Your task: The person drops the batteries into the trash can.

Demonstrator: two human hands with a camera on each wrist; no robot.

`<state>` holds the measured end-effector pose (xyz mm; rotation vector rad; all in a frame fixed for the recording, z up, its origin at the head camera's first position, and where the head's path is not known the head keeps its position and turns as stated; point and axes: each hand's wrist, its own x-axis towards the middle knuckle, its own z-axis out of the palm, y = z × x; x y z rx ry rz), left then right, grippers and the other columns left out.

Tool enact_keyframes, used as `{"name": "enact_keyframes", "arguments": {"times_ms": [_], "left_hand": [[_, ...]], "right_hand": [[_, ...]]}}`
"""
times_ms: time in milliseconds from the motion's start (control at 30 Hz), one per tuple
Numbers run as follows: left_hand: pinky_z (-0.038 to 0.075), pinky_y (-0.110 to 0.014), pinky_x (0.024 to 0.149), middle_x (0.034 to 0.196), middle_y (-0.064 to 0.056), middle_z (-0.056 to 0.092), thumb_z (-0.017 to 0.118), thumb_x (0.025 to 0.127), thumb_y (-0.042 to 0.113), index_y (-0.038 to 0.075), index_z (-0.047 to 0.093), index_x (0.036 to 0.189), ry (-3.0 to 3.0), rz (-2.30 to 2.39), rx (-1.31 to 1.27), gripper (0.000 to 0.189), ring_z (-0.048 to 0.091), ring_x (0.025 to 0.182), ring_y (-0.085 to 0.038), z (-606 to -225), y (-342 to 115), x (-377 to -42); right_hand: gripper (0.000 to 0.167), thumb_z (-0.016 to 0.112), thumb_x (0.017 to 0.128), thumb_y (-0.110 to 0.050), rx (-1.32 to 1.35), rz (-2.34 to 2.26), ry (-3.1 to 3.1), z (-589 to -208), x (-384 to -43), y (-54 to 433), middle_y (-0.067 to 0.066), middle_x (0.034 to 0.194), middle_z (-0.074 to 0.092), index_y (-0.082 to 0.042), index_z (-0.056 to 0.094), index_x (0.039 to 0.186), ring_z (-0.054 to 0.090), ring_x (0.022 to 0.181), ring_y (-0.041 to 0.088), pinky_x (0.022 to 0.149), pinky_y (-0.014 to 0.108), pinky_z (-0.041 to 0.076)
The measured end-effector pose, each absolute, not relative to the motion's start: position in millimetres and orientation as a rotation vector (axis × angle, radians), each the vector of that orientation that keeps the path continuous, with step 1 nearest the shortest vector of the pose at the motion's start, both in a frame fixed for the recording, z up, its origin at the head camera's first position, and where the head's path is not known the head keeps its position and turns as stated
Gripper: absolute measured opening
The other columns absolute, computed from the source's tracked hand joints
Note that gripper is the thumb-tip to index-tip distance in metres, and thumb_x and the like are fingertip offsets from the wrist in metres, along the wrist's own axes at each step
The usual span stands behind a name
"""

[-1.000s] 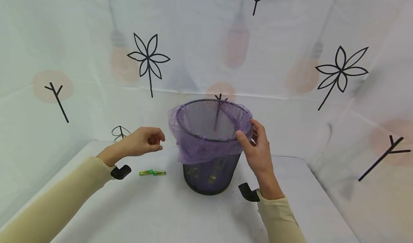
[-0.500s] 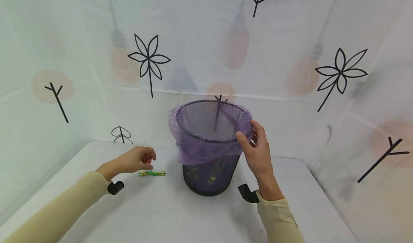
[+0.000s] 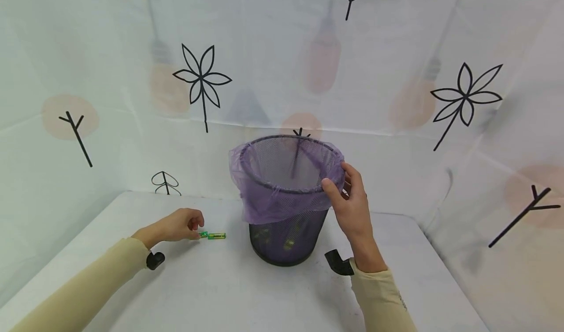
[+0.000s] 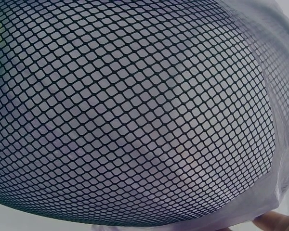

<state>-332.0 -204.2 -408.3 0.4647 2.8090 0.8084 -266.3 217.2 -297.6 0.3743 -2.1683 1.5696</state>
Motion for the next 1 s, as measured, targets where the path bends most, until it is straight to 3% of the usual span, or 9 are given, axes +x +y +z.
{"name": "enact_keyframes", "arguments": {"times_ms": [600,1000], "left_hand": [[0.046,-0.033,0.068,0.084,-0.001,0.056,0.076,0.076,0.006,0.016,0.063,0.091,2.786,0.691,0.461,0.022,0.053,0.076,-0.018,-418.8,-202.9,-334.3],[0.046,-0.033,0.068,0.085,-0.001,0.056,0.073,0.077,0.006,0.016,0.063,0.093,2.756,0.696,0.435,0.021,0.053,0.077,-0.018,-416.2,-202.0,-328.7]], "right_hand": [[0.065,0.056,0.096,-0.030,0.379,1.566,-2.169,-296.4,-265.1,216.9,0.014,0.144,0.036,-0.015,0.023,0.150,0.040,0.127,0.028,0.098,0.052,0.035],[0.066,0.056,0.096,-0.032,0.368,1.568,-2.174,-296.7,-264.6,216.6,0.013,0.143,0.036,-0.016,0.023,0.151,0.041,0.125,0.026,0.097,0.049,0.036]]}}
